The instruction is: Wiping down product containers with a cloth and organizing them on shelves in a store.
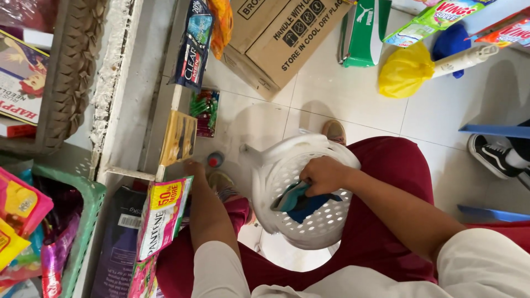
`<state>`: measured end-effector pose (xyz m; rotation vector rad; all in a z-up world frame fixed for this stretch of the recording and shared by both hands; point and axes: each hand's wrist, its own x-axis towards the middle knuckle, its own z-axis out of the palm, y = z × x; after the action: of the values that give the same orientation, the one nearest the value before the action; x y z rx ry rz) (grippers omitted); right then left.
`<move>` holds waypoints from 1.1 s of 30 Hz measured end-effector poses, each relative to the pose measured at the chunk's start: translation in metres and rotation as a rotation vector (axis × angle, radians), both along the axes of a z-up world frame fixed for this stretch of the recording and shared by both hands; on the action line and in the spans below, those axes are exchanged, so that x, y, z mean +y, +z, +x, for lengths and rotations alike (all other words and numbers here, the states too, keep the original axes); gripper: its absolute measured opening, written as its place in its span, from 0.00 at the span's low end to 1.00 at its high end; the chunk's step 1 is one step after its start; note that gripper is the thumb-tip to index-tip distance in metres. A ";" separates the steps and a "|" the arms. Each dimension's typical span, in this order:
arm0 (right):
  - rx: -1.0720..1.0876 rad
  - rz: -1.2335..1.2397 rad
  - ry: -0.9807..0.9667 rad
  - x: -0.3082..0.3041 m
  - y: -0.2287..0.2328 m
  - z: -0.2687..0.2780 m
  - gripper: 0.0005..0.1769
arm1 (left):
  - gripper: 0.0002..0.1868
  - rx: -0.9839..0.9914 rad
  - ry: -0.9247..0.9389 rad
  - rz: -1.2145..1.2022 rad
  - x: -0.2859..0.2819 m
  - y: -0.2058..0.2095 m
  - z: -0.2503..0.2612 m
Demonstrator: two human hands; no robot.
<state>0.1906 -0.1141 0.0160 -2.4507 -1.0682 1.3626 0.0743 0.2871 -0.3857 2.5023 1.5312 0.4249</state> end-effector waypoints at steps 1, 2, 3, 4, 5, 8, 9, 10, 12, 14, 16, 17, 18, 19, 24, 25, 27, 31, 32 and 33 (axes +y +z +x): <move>-0.008 0.006 -0.005 -0.001 -0.002 0.000 0.21 | 0.10 0.249 -0.177 -0.044 0.002 -0.001 0.002; -0.017 0.013 -0.010 -0.002 -0.004 0.000 0.21 | 0.09 0.498 -0.353 -0.088 0.005 -0.001 0.003; -0.021 0.012 -0.012 -0.002 -0.004 0.001 0.21 | 0.09 0.494 -0.355 -0.087 0.006 -0.001 0.003; -0.010 0.019 -0.009 -0.003 -0.004 0.002 0.21 | 0.12 0.742 -0.532 -0.131 0.007 -0.002 0.004; 0.002 0.026 -0.005 -0.003 -0.004 0.002 0.21 | 0.17 0.993 -0.708 -0.175 0.008 -0.002 0.002; 0.006 0.021 -0.025 -0.002 0.000 0.001 0.21 | 0.45 0.512 -0.132 -0.842 0.011 -0.021 -0.006; 0.009 0.022 -0.027 -0.001 0.001 0.001 0.21 | 0.45 0.515 -0.132 -0.842 0.009 -0.006 -0.004; 0.013 0.018 -0.018 -0.001 0.001 0.001 0.21 | 0.49 0.470 -0.114 -0.907 0.006 0.009 -0.002; 0.013 0.014 -0.011 0.000 0.003 0.003 0.22 | 0.55 0.420 -0.099 -0.971 0.000 0.034 0.007; 0.016 0.023 -0.016 0.000 0.006 0.003 0.22 | 0.65 0.494 -0.043 -0.913 -0.009 0.054 0.016; 0.022 0.019 -0.022 -0.001 0.006 0.004 0.22 | 0.67 0.461 -0.032 -0.945 -0.022 0.120 0.019; 0.028 0.019 -0.030 -0.001 0.006 0.003 0.22 | 0.70 0.429 -0.023 -0.974 -0.028 0.153 0.021; 0.029 0.018 -0.030 -0.001 0.005 0.003 0.22 | 0.70 0.429 -0.023 -0.974 -0.030 0.164 0.022; 0.026 0.015 -0.024 -0.001 0.004 0.003 0.22 | 0.67 0.421 -0.014 -0.993 -0.032 0.174 0.024; 0.023 0.022 -0.025 0.000 0.006 0.003 0.21 | 0.57 0.465 -0.011 -0.976 -0.037 0.162 0.027; 0.023 0.018 -0.024 0.001 0.007 0.003 0.21 | 0.54 0.460 -0.016 -0.967 -0.037 0.159 0.025; 0.025 0.016 -0.024 0.002 0.007 0.004 0.21 | 0.51 0.456 -0.021 -0.956 -0.037 0.153 0.026; 0.025 0.022 -0.005 0.002 0.005 0.003 0.22 | 0.42 0.521 -0.010 -0.839 -0.044 0.119 0.020; 0.019 0.018 -0.002 0.001 0.004 0.003 0.22 | 0.40 0.497 -0.034 -0.771 -0.046 0.106 0.016; 0.016 0.018 -0.003 0.001 0.004 0.003 0.22 | 0.40 0.493 -0.035 -0.771 -0.049 0.102 0.013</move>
<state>0.1937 -0.1132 0.0196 -2.4241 -1.0687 1.3633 0.0872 0.2383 -0.2838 2.0564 1.4035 -0.7141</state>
